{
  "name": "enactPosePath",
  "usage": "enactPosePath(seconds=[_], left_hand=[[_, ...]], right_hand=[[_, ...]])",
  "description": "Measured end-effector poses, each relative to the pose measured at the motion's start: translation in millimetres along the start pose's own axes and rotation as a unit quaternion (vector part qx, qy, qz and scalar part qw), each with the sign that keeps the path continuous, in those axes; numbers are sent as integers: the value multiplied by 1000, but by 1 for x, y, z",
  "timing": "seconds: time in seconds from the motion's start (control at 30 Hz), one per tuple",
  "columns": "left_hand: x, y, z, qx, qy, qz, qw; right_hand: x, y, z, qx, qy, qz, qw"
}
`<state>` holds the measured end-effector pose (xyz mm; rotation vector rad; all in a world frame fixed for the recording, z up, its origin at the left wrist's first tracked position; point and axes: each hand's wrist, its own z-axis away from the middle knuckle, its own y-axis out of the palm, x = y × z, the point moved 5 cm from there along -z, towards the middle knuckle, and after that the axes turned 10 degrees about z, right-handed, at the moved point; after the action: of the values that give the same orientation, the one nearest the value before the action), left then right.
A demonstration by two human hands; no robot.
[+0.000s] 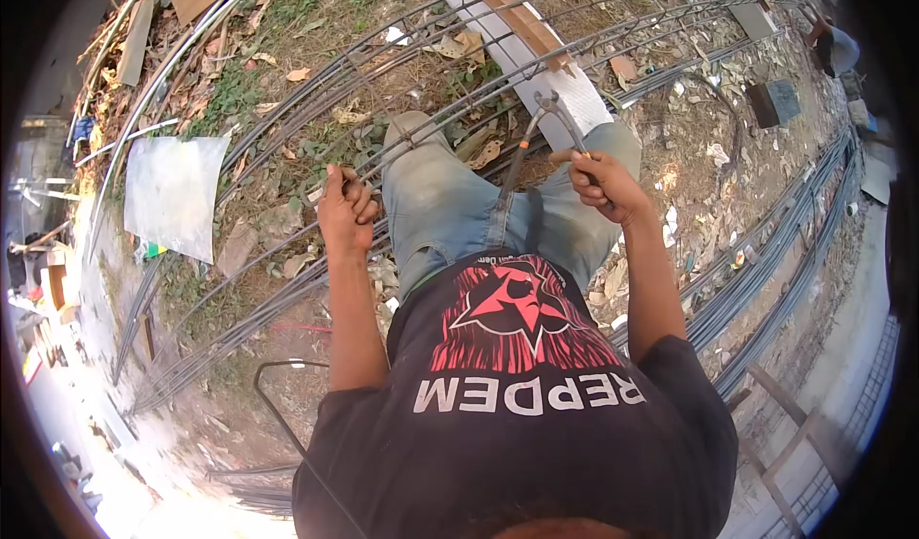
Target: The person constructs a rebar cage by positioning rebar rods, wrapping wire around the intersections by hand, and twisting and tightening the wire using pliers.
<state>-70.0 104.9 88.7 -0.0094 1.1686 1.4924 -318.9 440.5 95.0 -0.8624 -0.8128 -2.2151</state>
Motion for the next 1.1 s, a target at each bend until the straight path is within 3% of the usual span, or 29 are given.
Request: enactPosePath(seconds=[0.03, 0.17, 0.27, 0.37, 0.43, 0.5, 0.6, 0.63, 0.73, 0.87, 1.0, 1.1], left_hand=[[-4, 4, 8, -9, -3, 3, 1000], [9, 14, 23, 28, 14, -198, 980], [23, 25, 33, 0, -33, -154, 987], [44, 31, 32, 10, -60, -152, 987], [57, 37, 33, 46, -78, -160, 983], [68, 51, 42, 76, -112, -170, 976], [87, 66, 49, 133, -135, -175, 966], [94, 70, 51, 155, -139, -176, 962], [102, 87, 50, 165, -31, -214, 962], [106, 90, 46, 160, -90, -201, 962], [94, 70, 34, 100, -67, -198, 973], [64, 39, 7, -10, 94, -237, 967]], right_hand=[[-3, -9, 3, -45, -9, -32, 998], [4, -56, 4, -121, -24, -5, 992], [7, -90, -18, -217, -17, 32, 976], [-9, -127, -61, -308, -17, 155, 938], [-29, -164, -92, -419, -88, 429, 796], [-22, -151, -90, -447, -51, 542, 710], [-10, -104, -72, -516, -133, 597, 600], [-1, -90, -68, -471, -115, 576, 658], [-6, -49, -55, -527, -159, 600, 581], [-19, -49, -58, -498, -21, 672, 548], [-19, -89, -72, -500, -9, 641, 583], [-17, -90, -53, -521, -65, 556, 644]])
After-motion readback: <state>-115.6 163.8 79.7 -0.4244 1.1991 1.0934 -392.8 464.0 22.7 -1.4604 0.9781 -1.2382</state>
